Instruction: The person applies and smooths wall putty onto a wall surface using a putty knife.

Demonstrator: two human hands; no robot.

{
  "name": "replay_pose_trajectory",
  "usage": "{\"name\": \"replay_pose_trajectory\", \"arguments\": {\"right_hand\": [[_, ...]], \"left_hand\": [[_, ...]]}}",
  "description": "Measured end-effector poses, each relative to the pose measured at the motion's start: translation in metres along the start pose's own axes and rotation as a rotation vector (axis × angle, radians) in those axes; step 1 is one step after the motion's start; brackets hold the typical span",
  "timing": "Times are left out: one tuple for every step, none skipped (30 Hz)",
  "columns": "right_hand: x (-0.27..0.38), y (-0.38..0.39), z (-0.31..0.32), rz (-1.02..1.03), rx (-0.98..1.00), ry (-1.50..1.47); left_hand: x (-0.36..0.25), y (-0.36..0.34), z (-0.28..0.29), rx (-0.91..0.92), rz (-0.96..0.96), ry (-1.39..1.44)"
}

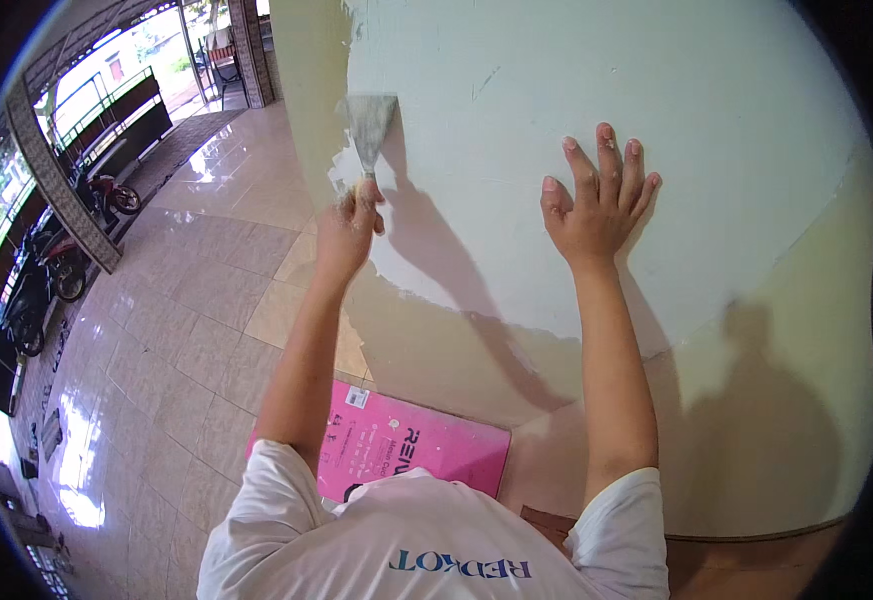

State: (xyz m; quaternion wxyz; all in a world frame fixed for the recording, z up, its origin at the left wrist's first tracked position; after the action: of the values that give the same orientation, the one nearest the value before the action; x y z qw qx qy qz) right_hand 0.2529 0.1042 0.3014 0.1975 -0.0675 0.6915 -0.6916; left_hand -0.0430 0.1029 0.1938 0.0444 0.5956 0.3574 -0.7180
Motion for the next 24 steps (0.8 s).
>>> {"name": "replay_pose_trajectory", "arguments": {"right_hand": [[0.000,0.002,-0.001,0.008,-0.002,0.012],[0.001,0.002,-0.002,0.017,-0.007,0.022],[0.000,0.002,-0.001,0.018,-0.008,0.022],[0.000,0.002,0.000,0.016,-0.008,0.015],[0.000,0.003,-0.002,0.012,-0.007,0.000],[-0.002,0.003,-0.001,0.015,-0.007,0.001],[-0.004,0.004,-0.001,0.020,-0.022,0.009],[-0.004,0.005,-0.001,0.023,-0.037,0.015],[-0.004,0.005,-0.001,0.014,-0.036,-0.005],[-0.003,0.005,-0.001,0.014,-0.038,-0.009],[-0.004,0.005,-0.001,0.012,-0.023,-0.006],[-0.004,0.004,-0.001,0.010,-0.008,-0.005],[-0.003,0.004,-0.001,0.019,-0.007,-0.004],[-0.003,0.003,0.000,0.020,-0.014,-0.002],[-0.001,0.004,-0.001,0.014,-0.003,-0.010],[0.000,0.005,-0.002,0.010,0.008,-0.019],[-0.002,0.007,-0.004,0.008,0.023,-0.003],[-0.002,0.007,-0.004,0.011,0.022,-0.005],[-0.003,0.007,-0.004,0.011,0.017,-0.004],[-0.003,0.007,-0.003,0.010,0.011,-0.007],[-0.002,0.007,-0.003,0.012,0.013,-0.010],[-0.001,0.007,-0.003,0.008,0.015,-0.010],[-0.002,0.006,-0.002,0.004,0.016,-0.004],[-0.002,0.007,-0.003,0.002,0.021,-0.004]], "left_hand": [[0.005,0.008,-0.005,0.017,0.055,-0.013],[0.006,0.012,-0.007,0.031,0.107,-0.026],[-0.008,0.006,-0.005,0.022,0.049,-0.010],[-0.024,-0.007,-0.003,0.012,-0.009,0.006],[-0.044,-0.023,0.001,0.045,-0.035,-0.050],[-0.071,-0.033,0.001,0.075,-0.039,-0.045],[-0.094,-0.042,0.001,0.098,-0.031,-0.065],[-0.105,-0.047,0.002,0.096,-0.031,-0.065],[-0.116,-0.051,0.005,0.092,-0.045,-0.029],[-0.122,-0.052,0.007,0.088,-0.059,0.006],[-0.118,-0.048,0.007,0.066,-0.079,0.001],[-0.107,-0.043,0.004,0.091,-0.049,0.075],[-0.090,-0.037,0.002,0.085,-0.019,0.083],[-0.081,-0.031,-0.001,0.080,0.009,0.094],[-0.072,-0.028,-0.002,0.046,0.058,0.093],[-0.071,-0.033,0.000,0.046,0.051,0.095],[-0.081,-0.040,-0.001,0.068,-0.001,0.070],[-0.095,-0.044,0.000,0.084,-0.051,0.038],[-0.109,-0.053,0.004,0.064,-0.060,0.009],[-0.128,-0.059,0.010,0.068,-0.076,0.003],[-0.136,-0.064,0.014,0.069,-0.078,-0.012],[-0.138,-0.067,0.017,0.070,-0.080,-0.026],[-0.134,-0.067,0.018,0.054,-0.104,-0.026],[-0.122,-0.062,0.015,0.056,-0.100,-0.027]]}}
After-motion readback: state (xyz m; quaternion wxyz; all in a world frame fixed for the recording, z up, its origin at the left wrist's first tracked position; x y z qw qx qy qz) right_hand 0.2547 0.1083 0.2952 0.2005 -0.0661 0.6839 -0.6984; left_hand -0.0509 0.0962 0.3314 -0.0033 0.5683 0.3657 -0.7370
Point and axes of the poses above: each hand's wrist, its own y-axis away from the middle knuckle, its own z-axis out of the back of the hand, x = y × z, the point moved 8 cm from there along -y, towards the middle knuckle, and after that the axes turned 7 degrees about -x, right-handed, at the moved point
